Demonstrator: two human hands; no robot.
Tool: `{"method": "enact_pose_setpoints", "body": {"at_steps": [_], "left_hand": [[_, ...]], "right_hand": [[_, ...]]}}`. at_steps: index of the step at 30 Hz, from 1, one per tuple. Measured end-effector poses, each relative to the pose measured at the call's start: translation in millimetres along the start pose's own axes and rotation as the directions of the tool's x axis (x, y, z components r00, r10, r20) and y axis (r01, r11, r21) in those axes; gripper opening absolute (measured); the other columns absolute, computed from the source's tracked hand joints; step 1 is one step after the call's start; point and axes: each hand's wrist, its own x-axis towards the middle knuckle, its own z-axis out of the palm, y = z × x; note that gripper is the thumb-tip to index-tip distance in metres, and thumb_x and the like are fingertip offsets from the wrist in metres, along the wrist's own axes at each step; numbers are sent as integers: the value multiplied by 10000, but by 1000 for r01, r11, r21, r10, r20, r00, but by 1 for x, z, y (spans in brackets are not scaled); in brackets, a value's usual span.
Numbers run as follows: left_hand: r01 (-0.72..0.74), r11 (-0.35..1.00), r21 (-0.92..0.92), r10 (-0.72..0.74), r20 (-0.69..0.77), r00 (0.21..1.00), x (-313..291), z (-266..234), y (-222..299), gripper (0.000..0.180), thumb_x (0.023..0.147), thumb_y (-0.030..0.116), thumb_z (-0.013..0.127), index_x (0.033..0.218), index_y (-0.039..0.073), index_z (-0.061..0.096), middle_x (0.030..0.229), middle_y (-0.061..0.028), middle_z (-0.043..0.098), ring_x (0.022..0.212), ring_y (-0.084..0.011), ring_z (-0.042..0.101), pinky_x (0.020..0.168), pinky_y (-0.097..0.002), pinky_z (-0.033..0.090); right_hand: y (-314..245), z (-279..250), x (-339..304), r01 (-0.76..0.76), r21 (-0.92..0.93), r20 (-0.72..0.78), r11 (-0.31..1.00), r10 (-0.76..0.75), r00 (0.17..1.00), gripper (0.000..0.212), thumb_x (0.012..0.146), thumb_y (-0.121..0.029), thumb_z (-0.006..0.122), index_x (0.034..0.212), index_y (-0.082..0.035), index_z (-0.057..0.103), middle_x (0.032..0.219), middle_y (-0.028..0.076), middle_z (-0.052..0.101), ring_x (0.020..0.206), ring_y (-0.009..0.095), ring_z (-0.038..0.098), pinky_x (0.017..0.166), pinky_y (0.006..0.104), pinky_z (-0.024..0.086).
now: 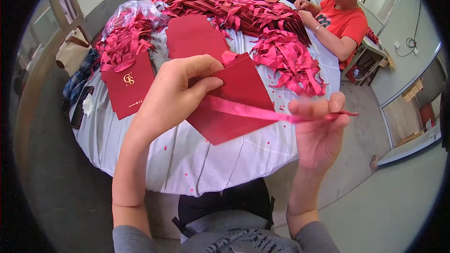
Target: The person attaches ribbon handles to gift bags by threading ribbons through the slots of each bag by hand.
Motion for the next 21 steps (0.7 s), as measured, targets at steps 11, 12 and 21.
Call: {"method": "enact_pose_setpoints", "body": {"at_steps": [11,12,21], "left_hand": [[157,876,-456,-64,213,975,-4,0,-22,164,918,74,536,1022,-39,593,891,30,616,801,-20,540,720,-188,459],[171,864,-473,-64,235,970,-5,-1,-23,166,919,78,533,1019,-39,594,892,28,618,804,-20,542,721,-189,460],[152,860,-488,-55,206,977,-8,1,-24,157,914,66,529,1008,-42,596,882,25,617,804,-26,543,723,-194,462]], "right_hand": [[29,38,9,-347,-713,-157,610,343,926,90,933,-30,487,933,39,545,669,68,591,503,92,552,472,204,428],[31,37,9,-351,-716,-157,603,351,923,90,933,-30,487,933,39,545,669,68,591,503,92,552,472,204,428],[47,34,9,-246,-878,-158,411,236,959,113,875,-40,600,778,-2,556,571,-21,539,499,2,468,432,180,341]]}}
